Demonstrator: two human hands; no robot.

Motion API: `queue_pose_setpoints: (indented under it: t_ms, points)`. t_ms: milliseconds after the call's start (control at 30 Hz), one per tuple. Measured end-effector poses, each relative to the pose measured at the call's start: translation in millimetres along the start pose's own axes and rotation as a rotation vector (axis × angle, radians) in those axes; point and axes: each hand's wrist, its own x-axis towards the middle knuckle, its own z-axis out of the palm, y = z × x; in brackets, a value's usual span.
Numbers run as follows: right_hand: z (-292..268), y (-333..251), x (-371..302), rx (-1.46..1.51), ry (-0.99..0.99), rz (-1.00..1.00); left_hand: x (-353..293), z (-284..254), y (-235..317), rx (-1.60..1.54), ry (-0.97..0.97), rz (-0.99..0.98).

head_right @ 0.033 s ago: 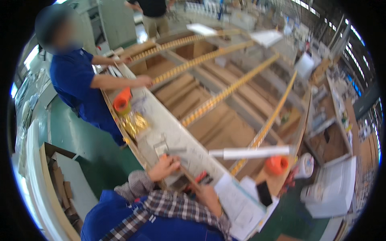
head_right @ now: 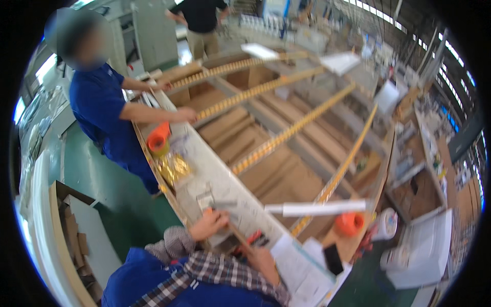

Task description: The person uses a utility knife to cut a small piece of wood on a workbench while a coworker measures a large wooden frame. The person then places the cut piece onto the frame and continues handling small wood pieces.

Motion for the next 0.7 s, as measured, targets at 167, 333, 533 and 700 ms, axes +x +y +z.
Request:
queue_pose_setpoints:
  t_ms: [167, 333, 533, 700]
  points:
    - [18, 49, 18, 0.008, 0.019, 0.079, 15, 13, -6, -0.006, -0.052, 0.031]
    - [13, 27, -5, 0.063, 0.008, 0.110, 5, 17, -11, -0.022, -0.059, -0.019]
    - [-27, -19, -16, -0.006, -0.035, 0.064, 4, 18, -14, -0.005, 0.018, 0.025]
    - [-17, -16, -16, 0.020, 0.131, -0.212, 6, 10, -4, -0.052, -0.035, -0.002]
